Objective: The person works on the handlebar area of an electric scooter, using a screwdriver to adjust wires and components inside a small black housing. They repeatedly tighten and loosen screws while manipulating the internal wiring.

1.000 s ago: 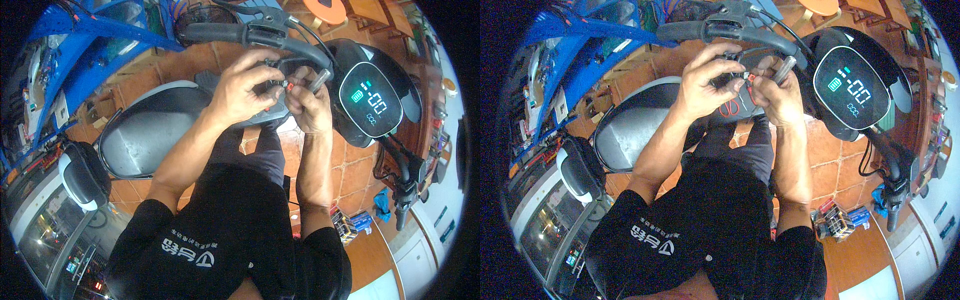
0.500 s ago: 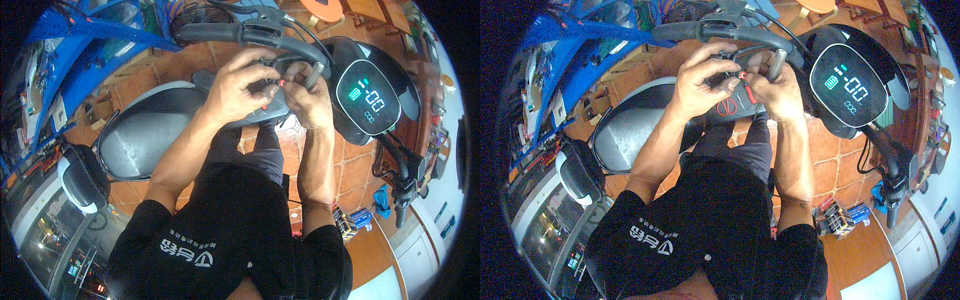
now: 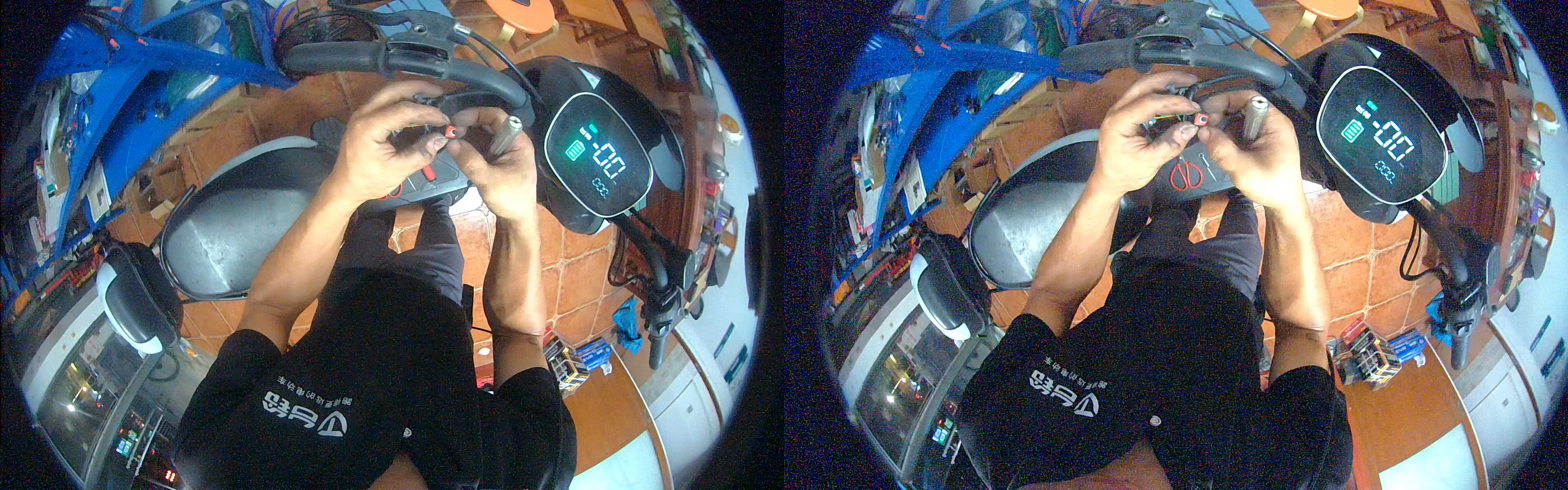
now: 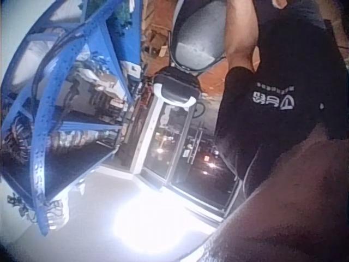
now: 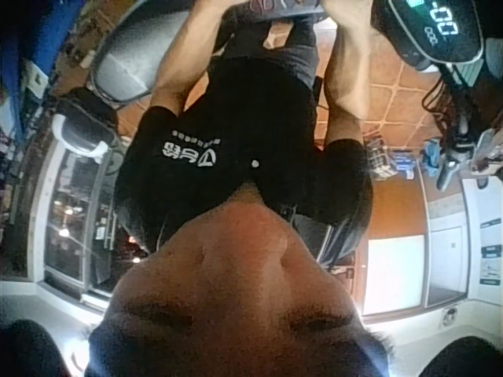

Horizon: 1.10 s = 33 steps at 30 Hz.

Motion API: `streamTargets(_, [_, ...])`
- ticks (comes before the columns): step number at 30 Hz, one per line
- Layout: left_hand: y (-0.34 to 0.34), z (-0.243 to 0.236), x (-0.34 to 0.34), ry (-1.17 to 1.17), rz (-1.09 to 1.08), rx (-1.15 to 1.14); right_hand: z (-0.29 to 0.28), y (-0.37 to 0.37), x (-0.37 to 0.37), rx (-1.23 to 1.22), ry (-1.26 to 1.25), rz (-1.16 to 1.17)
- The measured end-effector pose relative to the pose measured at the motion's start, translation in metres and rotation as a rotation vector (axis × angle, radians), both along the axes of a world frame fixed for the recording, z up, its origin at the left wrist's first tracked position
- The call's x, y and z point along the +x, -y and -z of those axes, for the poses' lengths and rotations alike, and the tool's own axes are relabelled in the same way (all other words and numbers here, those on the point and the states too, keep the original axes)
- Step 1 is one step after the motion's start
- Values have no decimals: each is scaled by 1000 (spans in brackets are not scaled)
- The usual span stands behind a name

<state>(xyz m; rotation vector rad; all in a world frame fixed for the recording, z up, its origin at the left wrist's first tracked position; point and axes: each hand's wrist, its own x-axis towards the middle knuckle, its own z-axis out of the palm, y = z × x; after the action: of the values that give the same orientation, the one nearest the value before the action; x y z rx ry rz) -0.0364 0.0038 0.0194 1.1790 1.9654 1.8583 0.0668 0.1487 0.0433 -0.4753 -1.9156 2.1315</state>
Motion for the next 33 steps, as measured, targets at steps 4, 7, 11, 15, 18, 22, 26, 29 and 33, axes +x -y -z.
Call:
streamTargets(4, [0,2,0,75,5,20,-4,3,0,-12,22,31])
streamTargets(7, [-1,2,2,123,15,4,-3,4,1,49,15,76])
streamTargets(11, [1,7,1,178,38,26,-2,10,-1,53,8,118])
streamTargets(15, [1,9,2,182,46,29,-4,10,0,43,34,110])
streamTargets(18, [2,11,1,164,50,25,-3,10,0,44,32,104])
streamTargets(22, [2,9,2,173,50,22,1,10,1,36,7,108])
streamTargets(26, [1,4,3,143,32,3,-1,9,1,-10,28,82])
streamTargets(29, [2,2,4,143,36,-30,6,10,2,-11,-57,83])
streamTargets(33, [3,-1,-2,79,54,-37,-1,6,15,-28,13,194])
